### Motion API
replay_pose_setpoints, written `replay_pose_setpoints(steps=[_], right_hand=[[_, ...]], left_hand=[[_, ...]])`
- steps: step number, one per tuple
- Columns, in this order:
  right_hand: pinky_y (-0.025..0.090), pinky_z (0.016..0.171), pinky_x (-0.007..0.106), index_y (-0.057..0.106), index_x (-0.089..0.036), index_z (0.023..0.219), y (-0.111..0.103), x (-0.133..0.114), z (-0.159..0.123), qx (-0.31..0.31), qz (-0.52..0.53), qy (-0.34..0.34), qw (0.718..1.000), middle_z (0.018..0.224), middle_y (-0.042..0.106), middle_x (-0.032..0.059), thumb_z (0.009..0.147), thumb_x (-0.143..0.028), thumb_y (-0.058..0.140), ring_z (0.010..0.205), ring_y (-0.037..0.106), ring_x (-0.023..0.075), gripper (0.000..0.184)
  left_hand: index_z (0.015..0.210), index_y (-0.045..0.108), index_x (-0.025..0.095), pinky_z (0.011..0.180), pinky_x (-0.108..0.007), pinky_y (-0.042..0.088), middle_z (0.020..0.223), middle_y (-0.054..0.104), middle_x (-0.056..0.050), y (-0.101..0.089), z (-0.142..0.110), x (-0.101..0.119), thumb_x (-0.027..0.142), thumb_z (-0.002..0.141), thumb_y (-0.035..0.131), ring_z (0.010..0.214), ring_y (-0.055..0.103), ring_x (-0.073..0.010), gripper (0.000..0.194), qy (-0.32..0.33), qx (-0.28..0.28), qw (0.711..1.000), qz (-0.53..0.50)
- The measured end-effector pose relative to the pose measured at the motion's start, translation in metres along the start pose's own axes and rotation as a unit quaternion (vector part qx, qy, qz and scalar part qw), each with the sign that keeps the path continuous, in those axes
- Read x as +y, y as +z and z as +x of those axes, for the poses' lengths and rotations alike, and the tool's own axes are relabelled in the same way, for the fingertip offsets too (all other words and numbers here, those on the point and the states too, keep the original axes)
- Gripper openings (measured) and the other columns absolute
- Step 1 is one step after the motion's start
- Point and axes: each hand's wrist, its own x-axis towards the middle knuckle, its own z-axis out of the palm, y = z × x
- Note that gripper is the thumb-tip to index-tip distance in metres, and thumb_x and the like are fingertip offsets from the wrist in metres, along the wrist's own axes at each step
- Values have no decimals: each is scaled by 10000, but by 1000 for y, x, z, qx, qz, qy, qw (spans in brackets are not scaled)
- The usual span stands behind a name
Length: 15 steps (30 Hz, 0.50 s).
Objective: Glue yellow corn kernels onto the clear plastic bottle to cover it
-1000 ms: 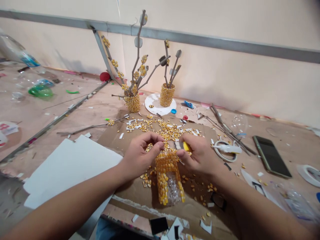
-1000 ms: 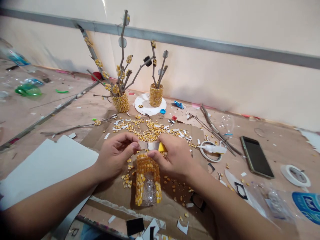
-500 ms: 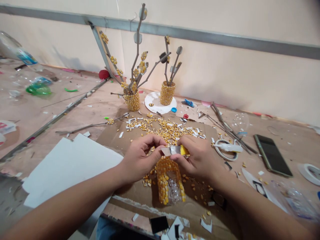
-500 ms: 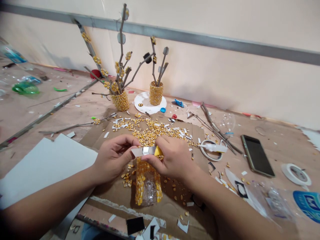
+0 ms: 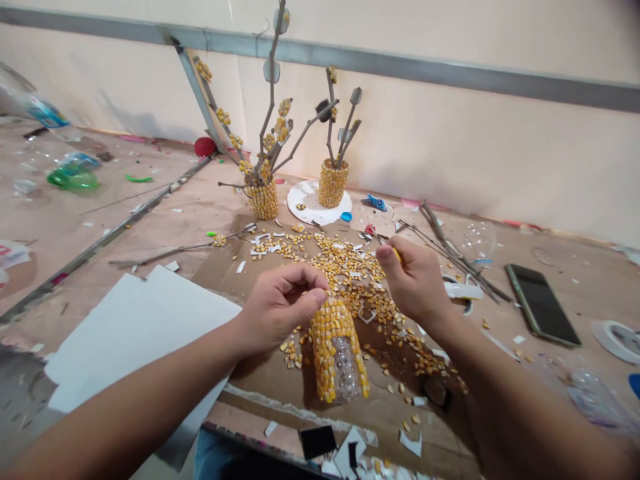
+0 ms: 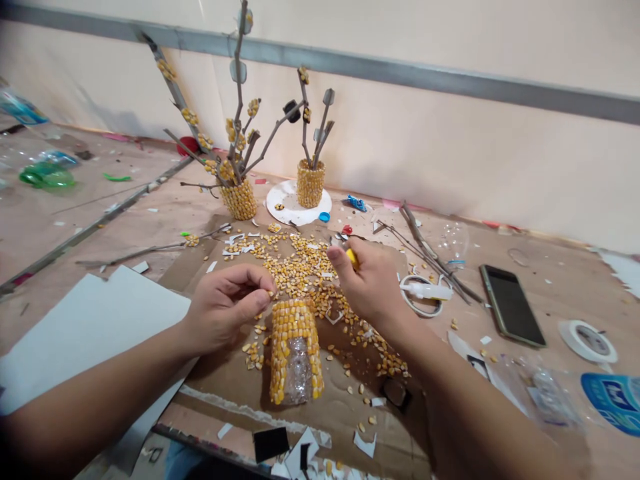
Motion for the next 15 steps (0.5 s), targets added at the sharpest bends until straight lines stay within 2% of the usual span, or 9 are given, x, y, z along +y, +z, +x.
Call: replay_pose_setpoints(steps=[3,6,10,15], right_hand=[[321,544,298,509,-245,771,-3,-11,-5,-29,51,-29,998,619,503,-42,998,-452,637,555,432,137,333],[431,586,288,628,-244,962,-3,-30,-15,-70,108,-101,987,747,642,-21,938,-244,682,623,555,146,59],[565,750,315,689,-233,1079,-2,-43,-25,-78,121,-202,969,976,769,58,884,-91,633,862,725,190,248],[580,728,323,716,-227,1059,0,-43,-30,-54,80,-191,977,940,801,66,901,-100,623,825,752,202,223]], left_hand=[[862,677,167,597,-235,458,738,634,-1,1,0,-3,296,874,726,638,535,-111,139,-1,0,1000,5],[878,692,168,657,-250,485,778,673,-16,2,1,-6,310,904,714,698,584,-130,146,-13,-10,999,29],[905,712,173,715,-268,521,841,719,-36,4,2,-6,332,928,698,775,642,-158,161,-27,-17,999,44],[897,723,171,714,-267,525,846,750,-34,7,-1,-6,306,905,716,770,664,-162,136,-30,-8,998,55]])
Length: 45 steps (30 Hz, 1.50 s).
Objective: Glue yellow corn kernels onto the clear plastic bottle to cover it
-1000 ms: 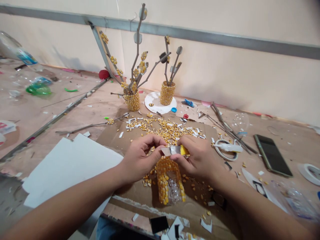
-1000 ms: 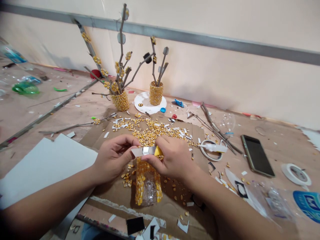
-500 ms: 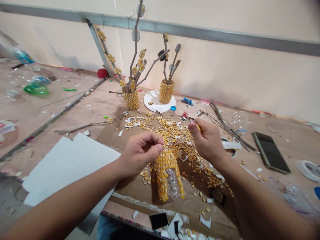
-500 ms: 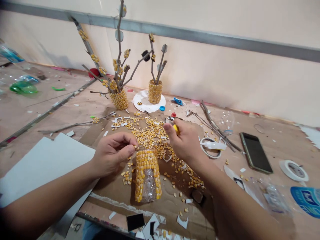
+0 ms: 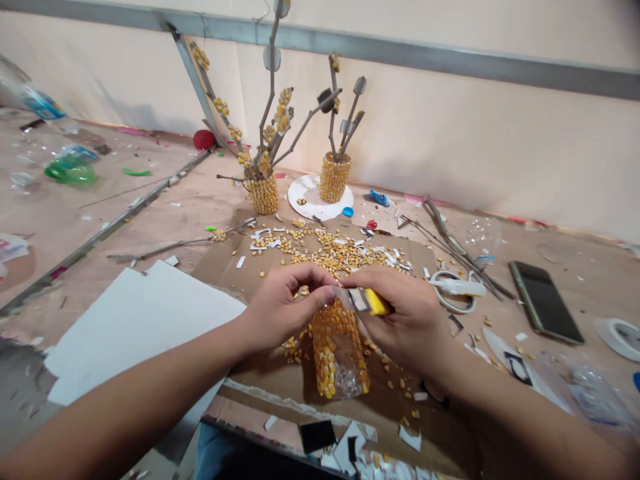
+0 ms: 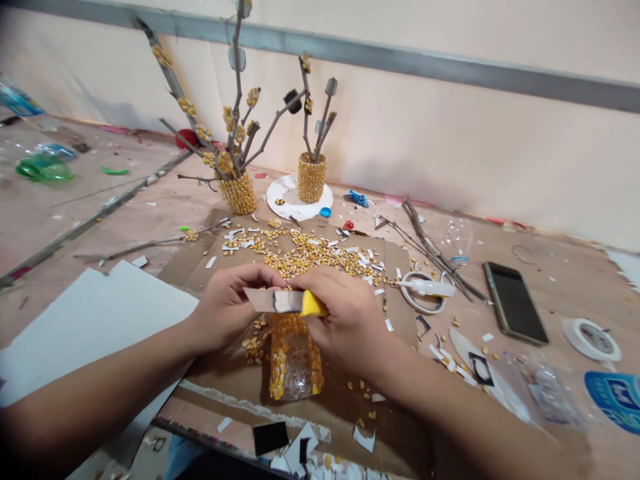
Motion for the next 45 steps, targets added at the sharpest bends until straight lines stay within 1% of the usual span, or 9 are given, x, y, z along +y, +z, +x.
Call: replay_pose_setpoints(steps=[6,8,10,12,17,27,31,34,45], right_hand=[[536,697,286,706,-226,995,-7,5,1,-56,31,42,997,881,782,32,899,-115,639,754,706,170,161],[483,651,263,692,-225,960,-14,6,4,-112,31,76,990,805,738,3,882,-101,634,689,649,149,158],[440,636,254,678,-227,916,-20,6,6,-188,24,96,977,762,701,-15,856,-89,627,661,608,140,159],[427,660,261,669,-223,880,-23,5,7,-253,7,103,962,763,693,-13,824,-77,622,683,603,147,164],[396,658,274,680,-216,820,-20,-3,4,-331,-9,126,935,750,691,-5,776,-63,622,697,611,160,169],[380,626,260,673,-216,791,-15,-8,1,-341,-16,144,929,729,692,-18,736,-27,636,670,605,150,200],[383,631,256,654,-219,815,-14,-6,0,-319,-17,150,936,729,683,-22,824,-86,657,660,584,142,133],[384,635,264,629,-227,850,-13,-6,2,-313,-10,187,931,723,667,-24,875,-167,675,653,569,150,79],[461,845,363,582,-256,1006,-9,-11,3,-277,22,257,926,1063,725,23,866,-264,711,966,648,238,191]], left_hand=[[834,715,173,711,-278,506,803,752,-30,-6,5,0,301,903,722,739,645,-161,146,12,-16,999,45],[856,721,179,729,-291,509,819,750,-32,-15,10,1,310,911,717,769,649,-173,142,16,-58,994,88],[961,736,197,812,-318,533,938,771,-37,-24,15,2,271,925,689,873,680,-193,95,17,-135,981,140],[1066,735,216,885,-346,544,1059,777,-46,-32,18,2,235,915,698,984,700,-215,157,11,-190,966,173],[1179,694,204,950,-379,556,1153,772,-70,-32,18,-3,201,919,706,1066,722,-231,260,-2,-243,954,173],[1168,691,184,948,-404,570,1123,766,-83,-24,16,-12,138,873,756,1044,719,-234,305,-11,-196,972,128],[1189,665,169,949,-394,561,1140,750,-89,-23,16,-10,144,896,743,1050,708,-226,304,-22,-205,972,115],[1200,653,177,947,-380,551,1144,742,-76,-22,16,-8,152,912,731,1050,704,-219,300,-36,-220,969,104],[1220,638,174,959,-364,537,1133,746,-65,-21,16,-9,65,895,714,1068,708,-210,352,-50,-214,971,97]])
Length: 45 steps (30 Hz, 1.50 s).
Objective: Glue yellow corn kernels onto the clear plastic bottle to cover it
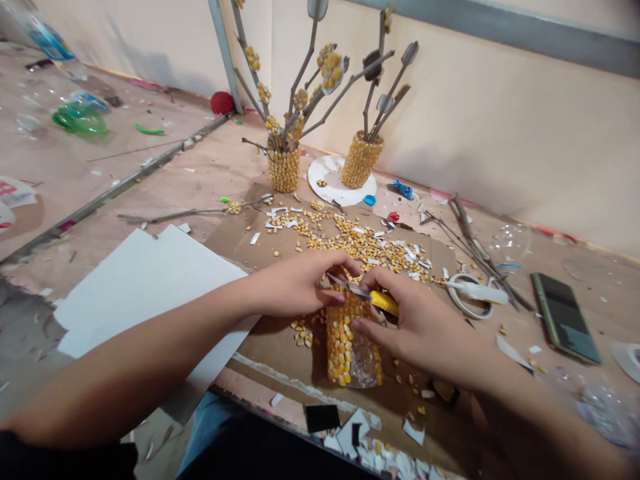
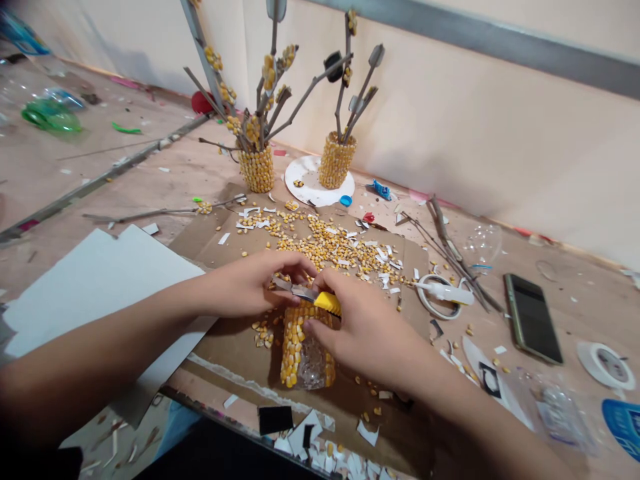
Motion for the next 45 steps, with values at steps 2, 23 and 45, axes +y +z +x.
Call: replay_pose_setpoints(steps=[2,23,45], right_hand=[[459,817,356,572,-257,1003,1,0,-1,3,-7,3,1000,1044,720,20,868,-280,716,940,644,234,200],[455,793,373,566,-250,1018,-1,3,1,24,-44,3,999,1003,691,30,892,-256,650,911,623,237,151],[436,736,338,612,-235,1039,-31,27,10,108,-31,-14,994,934,690,27,975,-424,639,836,605,210,202]], left_hand=[[1219,641,177,951,-363,538,1122,750,-59,0,0,1,61,888,712,1064,711,-213,358,1,0,1000,4],[1264,646,223,997,-413,547,1281,737,-64,2,0,-3,109,888,713,1172,691,-245,398,-7,7,1000,11],[1238,641,208,1032,-435,528,1212,736,-83,-8,-2,4,219,920,677,1131,683,-240,320,-20,-7,999,44]])
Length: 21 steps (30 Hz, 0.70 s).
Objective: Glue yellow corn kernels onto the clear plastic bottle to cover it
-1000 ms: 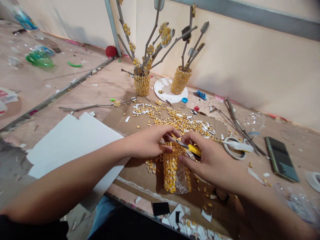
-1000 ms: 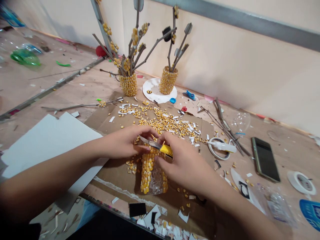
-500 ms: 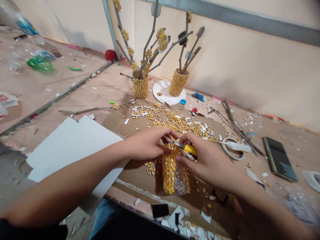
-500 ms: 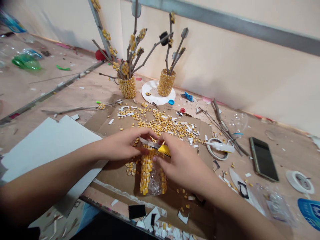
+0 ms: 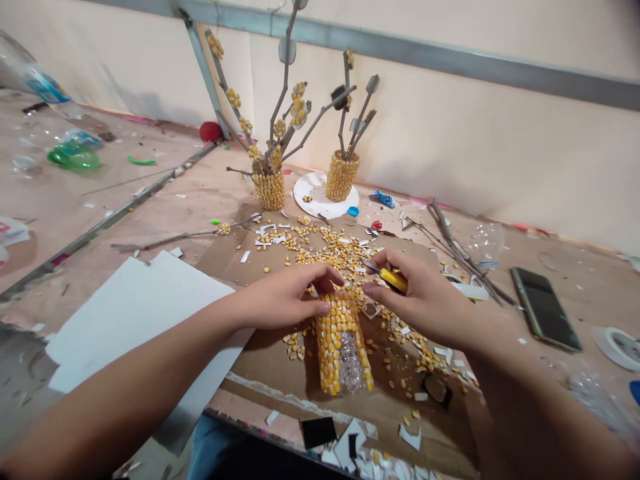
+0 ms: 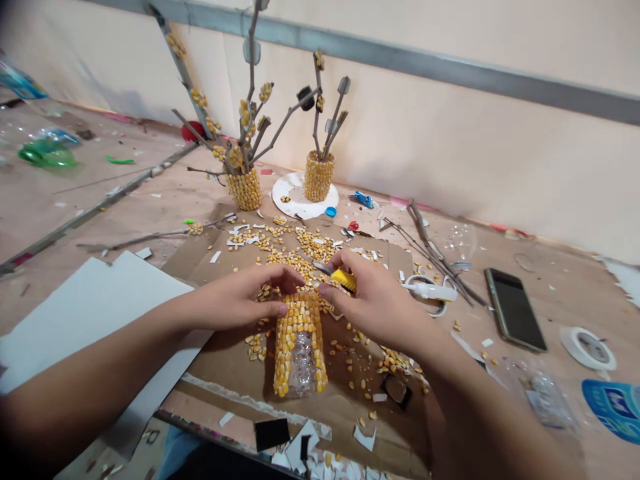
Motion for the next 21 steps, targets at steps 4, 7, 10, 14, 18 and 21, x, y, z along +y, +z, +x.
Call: replay_pose_setpoints(steps=[4,7,10,14,18,21], right_hand=[[415,680,339,630,-235,953,-12,15,7,64,-9,22,998,811,648,15,978,-461,607,740,556,197,229],[394,632,333,621,-239,934,-16,29,10,94,-19,37,995,749,607,5,982,-465,580,682,526,190,234],[406,658,340,604,-235,897,-10,42,7,87,-88,57,991,763,633,25,982,-428,538,717,571,210,220],[401,650,344,600,-239,844,8,49,-15,72,-128,92,985,729,665,40,958,-401,530,705,625,241,210],[437,671,361,640,-235,953,20,52,-50,85,-134,121,980,836,746,79,977,-430,494,765,686,276,244],[458,704,377,656,-235,1030,24,55,-70,107,-127,134,977,906,780,96,981,-462,519,818,711,296,270]], left_hand=[[1110,687,194,907,-389,539,1080,753,-61,-14,3,-1,316,943,649,987,688,-220,211,-4,69,996,49],[928,682,182,721,-337,507,864,723,-36,-23,8,-10,372,966,599,791,651,-200,211,-49,142,982,114],[919,682,181,716,-333,516,850,730,-41,-26,14,-23,320,997,524,792,663,-211,224,-59,152,964,210],[1000,727,181,926,-382,535,1064,775,-84,-24,17,-32,57,893,466,1019,706,-253,308,-32,109,952,284],[1006,745,184,930,-422,523,1081,764,-119,-25,13,-31,67,886,498,1028,701,-300,298,-7,77,932,353],[986,742,198,874,-404,525,1023,761,-107,-26,10,-30,130,920,535,957,706,-292,228,2,58,921,386]])
